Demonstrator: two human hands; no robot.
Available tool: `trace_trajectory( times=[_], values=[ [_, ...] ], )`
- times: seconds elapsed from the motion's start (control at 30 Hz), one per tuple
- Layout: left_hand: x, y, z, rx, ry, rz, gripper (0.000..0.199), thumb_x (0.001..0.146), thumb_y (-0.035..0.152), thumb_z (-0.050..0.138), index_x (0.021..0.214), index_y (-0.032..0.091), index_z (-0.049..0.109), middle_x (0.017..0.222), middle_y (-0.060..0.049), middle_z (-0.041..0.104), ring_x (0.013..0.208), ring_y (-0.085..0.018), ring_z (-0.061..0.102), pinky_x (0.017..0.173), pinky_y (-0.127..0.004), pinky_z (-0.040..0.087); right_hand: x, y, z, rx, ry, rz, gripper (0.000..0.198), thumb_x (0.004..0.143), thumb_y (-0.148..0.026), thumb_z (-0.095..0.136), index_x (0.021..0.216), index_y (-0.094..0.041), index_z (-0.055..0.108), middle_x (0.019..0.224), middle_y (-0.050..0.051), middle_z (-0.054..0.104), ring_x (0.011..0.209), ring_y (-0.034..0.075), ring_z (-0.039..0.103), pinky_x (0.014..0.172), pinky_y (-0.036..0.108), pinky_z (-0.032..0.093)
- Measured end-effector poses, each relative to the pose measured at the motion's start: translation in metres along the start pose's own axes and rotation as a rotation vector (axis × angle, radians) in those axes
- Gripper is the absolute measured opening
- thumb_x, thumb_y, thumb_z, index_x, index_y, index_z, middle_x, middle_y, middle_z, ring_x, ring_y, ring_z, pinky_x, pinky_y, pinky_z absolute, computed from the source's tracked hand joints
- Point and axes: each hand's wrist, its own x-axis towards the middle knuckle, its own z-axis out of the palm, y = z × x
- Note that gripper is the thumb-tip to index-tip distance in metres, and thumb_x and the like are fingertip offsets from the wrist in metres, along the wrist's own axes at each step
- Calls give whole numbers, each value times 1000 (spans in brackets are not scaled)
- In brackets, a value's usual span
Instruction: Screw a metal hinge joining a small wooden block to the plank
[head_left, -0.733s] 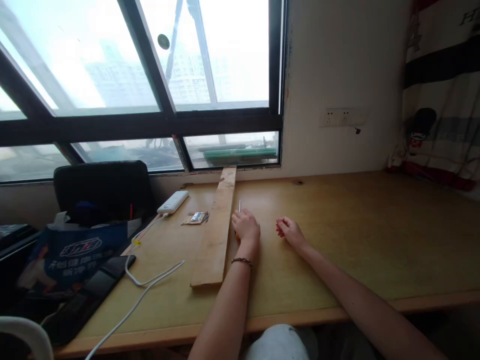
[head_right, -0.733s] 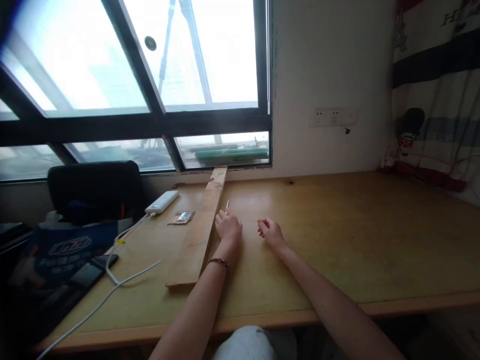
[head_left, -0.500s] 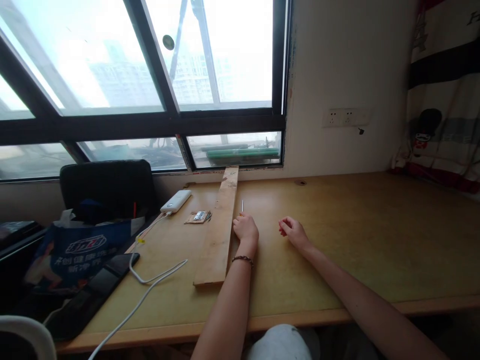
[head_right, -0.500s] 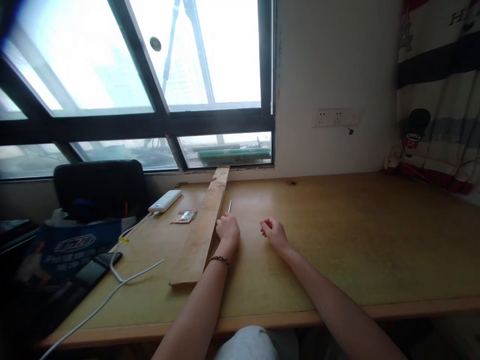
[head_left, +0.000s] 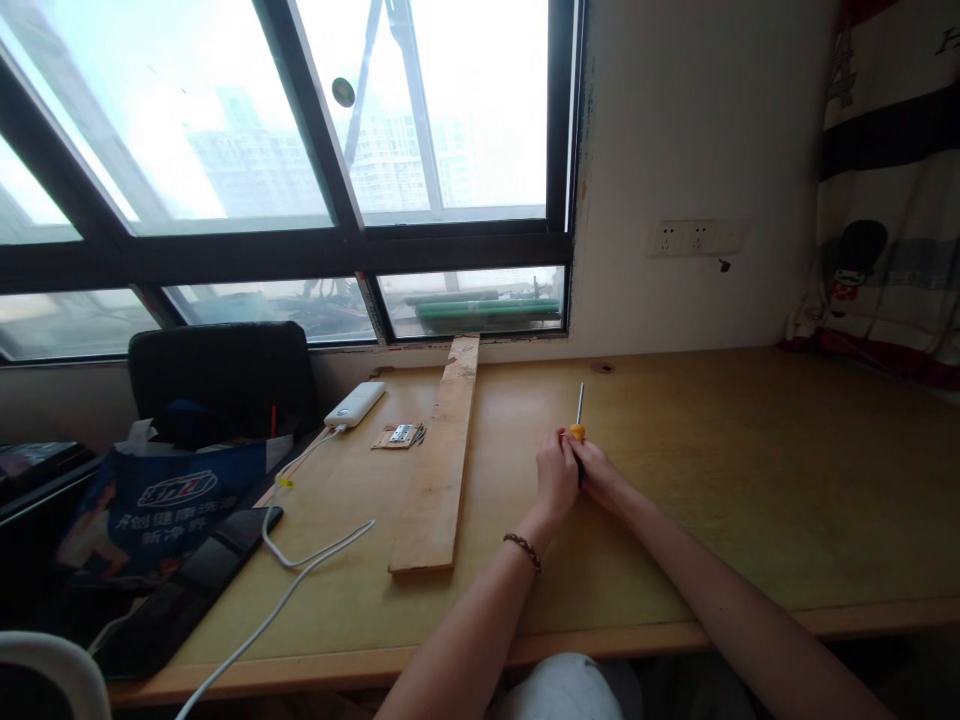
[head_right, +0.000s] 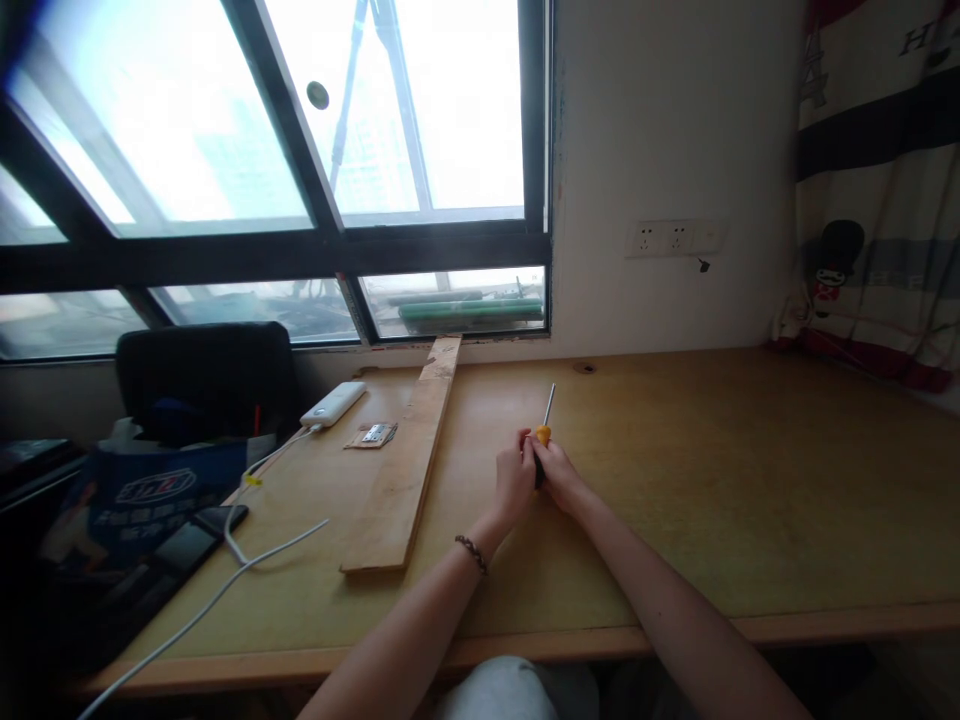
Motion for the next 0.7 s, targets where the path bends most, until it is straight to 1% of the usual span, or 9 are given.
trace_trajectory(
  times=[0.1,0.17,0.27,0.33,0.43,0.47,0.5,0.6,0.7],
  values=[
    [-4,12,-14,218,-88,120,28,85,26,32,89,17,58,81,-9,64,71,-16,58,65,-26,40,-3,-4,0,22,57,18,30,65,-44,59,74,-17,49,54,-3,53,41,9,48,37,20,35],
    [4,14,-37,373,-112,166,28,85,29,34,88,18,60,77,-7,64,68,-16,58,64,-25,39,-3,-6,-1,8,76,42,26,64,-39,61,69,-17,47,50,-5,48,35,7,43,33,19,32],
    [26,4,-88,502,-1,256,27,84,29,36,88,18,61,85,-9,64,78,-17,58,71,-26,39,-3,-7,-1,10,77,38,19,62,-29,60,65,-18,46,47,-7,44,33,6,41,32,19,31],
    [41,-12,-127,547,96,255,27,82,28,38,87,16,61,89,-10,64,82,-19,58,74,-27,39,-6,-6,2,33,66,12,13,62,-23,59,66,-17,47,48,-6,45,38,7,43,37,19,36],
    [58,-42,-178,587,316,158,23,77,27,44,86,13,61,95,-12,62,90,-22,55,80,-30,38,-12,-5,11,102,13,4,12,61,-18,59,71,-17,52,63,-2,55,57,10,55,56,24,48],
    [61,-51,-189,577,386,75,22,75,26,47,84,12,60,92,-13,62,89,-22,55,78,-31,39,-15,-4,14,125,-24,19,13,61,-18,59,73,-17,54,72,0,58,67,12,58,65,27,49],
    [64,-59,-198,529,412,-30,20,73,27,49,81,11,60,85,-11,63,83,-22,55,74,-31,40,-19,-3,19,138,-69,40,14,61,-18,60,75,-16,56,81,2,59,76,14,59,72,30,48],
    [66,-72,-205,195,390,-285,17,70,28,52,65,12,55,61,-4,59,65,-17,55,61,-26,41,-29,3,33,104,-194,104,25,60,-17,60,85,-16,61,96,6,59,95,18,55,86,31,41],
    [65,-73,-202,-105,365,-400,19,67,32,55,60,14,50,52,0,53,55,-13,51,52,-23,41,-34,13,52,63,-247,162,36,60,-17,59,96,-16,60,95,6,60,99,17,52,86,28,38]
  ],
)
